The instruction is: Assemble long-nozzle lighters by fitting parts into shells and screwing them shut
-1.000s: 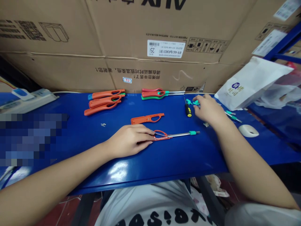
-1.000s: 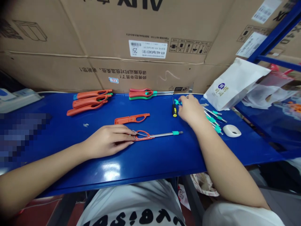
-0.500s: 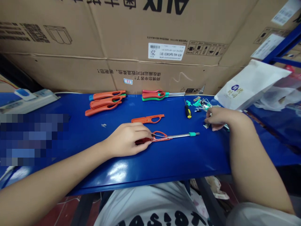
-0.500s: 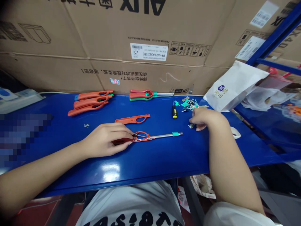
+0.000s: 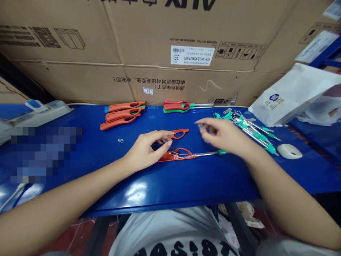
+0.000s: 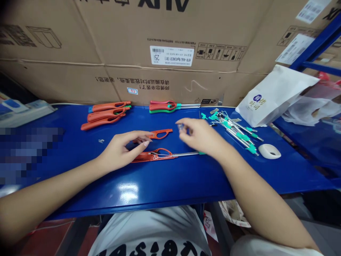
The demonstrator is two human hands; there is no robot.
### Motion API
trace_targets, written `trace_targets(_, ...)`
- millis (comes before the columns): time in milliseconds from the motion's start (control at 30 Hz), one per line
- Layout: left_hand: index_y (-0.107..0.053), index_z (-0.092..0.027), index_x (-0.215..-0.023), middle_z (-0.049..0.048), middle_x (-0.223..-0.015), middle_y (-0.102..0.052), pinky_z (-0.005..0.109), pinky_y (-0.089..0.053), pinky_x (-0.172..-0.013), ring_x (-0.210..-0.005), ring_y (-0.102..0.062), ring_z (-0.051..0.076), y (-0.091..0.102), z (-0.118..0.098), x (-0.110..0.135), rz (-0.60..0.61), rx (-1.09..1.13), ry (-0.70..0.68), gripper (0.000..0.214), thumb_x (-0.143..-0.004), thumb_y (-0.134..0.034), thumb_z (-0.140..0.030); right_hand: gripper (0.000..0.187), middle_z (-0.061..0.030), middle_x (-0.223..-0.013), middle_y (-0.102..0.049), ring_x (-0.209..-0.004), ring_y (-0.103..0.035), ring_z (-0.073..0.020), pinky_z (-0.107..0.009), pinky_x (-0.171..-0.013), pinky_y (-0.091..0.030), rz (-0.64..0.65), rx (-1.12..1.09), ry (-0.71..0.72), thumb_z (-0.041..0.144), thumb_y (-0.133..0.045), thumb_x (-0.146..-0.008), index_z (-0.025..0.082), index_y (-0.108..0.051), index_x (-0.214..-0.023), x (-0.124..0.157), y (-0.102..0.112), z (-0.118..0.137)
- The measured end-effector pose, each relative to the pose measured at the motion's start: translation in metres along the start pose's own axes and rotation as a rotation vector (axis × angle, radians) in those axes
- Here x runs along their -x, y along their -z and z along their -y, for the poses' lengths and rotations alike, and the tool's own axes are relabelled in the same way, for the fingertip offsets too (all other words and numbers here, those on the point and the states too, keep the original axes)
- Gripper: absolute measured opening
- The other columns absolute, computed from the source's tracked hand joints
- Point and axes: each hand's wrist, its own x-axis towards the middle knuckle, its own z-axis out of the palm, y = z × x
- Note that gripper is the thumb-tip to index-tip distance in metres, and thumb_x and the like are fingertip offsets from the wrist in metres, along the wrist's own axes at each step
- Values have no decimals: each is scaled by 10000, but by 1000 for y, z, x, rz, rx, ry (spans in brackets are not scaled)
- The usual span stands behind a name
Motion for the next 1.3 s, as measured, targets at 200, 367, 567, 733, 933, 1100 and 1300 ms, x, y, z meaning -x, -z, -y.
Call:
trace_targets(200, -684, -149, -1182, 64, -904, -772, 261, -619, -716, -761, -734, 165, -8, -3, 2, 18, 331, 200, 453, -812, -804, -381, 492, -126, -1167, -726, -1038, -692, -262, -377, -833, -566, 53, 152, 400, 253, -508, -1001, 197, -484, -1489, 10, -46, 28)
trace_targets(367, -682, -140, -1174, 47, -841, -774, 277, -637, -731, -726, -749, 169, -13, -6, 6, 24, 461, 271, 462, -785, -826, -343, 435, -115, -1077, -752, -986, -714, -259, -378, -825, -574, -35, 150, 460, 338, -545, -1016, 181, -534, -1421, 10, -50, 26)
trace_targets(567, -764, -152, -1052, 71, -965, -805, 323, -650, -819, -839, -779, 205, -10, -8, 4, 33, 561, 367, 316, -825, -795, -369, 272, -100, -1176, -731, -1072, -686, -244, -360, -884, -540, -125, 77, 445, 236, -533, -1004, 226, -581, -1271, 11, -49, 34)
trace_targets(733, -758, -144, -935, 68, -909, -803, 312, -652, -782, -766, -772, 189, -1, -6, -3, -124, 620, 451, 308, -745, -859, -366, 307, -74, -1079, -677, -827, -625, -197, -318, -708, -492, -132, -88, 171, 262, -670, -880, 229, -539, -1156, 7, -47, 31)
trace_targets(933, -748, -133, -893, 43, -800, -788, 221, -624, -722, -704, -753, 140, 4, -3, -8, -263, 796, 599, 294, -688, -889, -290, 89, -30, -877, -645, -737, -555, -148, -274, -671, -437, 122, -212, 134, 251, -702, -852, 196, -635, -873, 4, -47, 18)
trace_targets(1100, -760, -133, -892, 59, -837, -795, 195, -619, -718, -717, -752, 126, 6, -7, -8, -209, 954, 729, 196, -717, -840, -171, 28, -59, -972, -668, -886, -615, -181, -292, -766, -471, 236, -206, 161, 197, -682, -879, 193, -678, -907, 7, -46, 25)
trace_targets(1300, -793, -98, -949, 92, -845, -793, 169, -624, -703, -729, -748, 131, 10, -9, -7, -88, 933, 772, 198, -753, -788, -128, 64, -28, -868, -638, -733, -545, -127, -258, -669, -422, 194, -255, 151, 182, -643, -894, 176, -676, -840, 7, -47, 26)
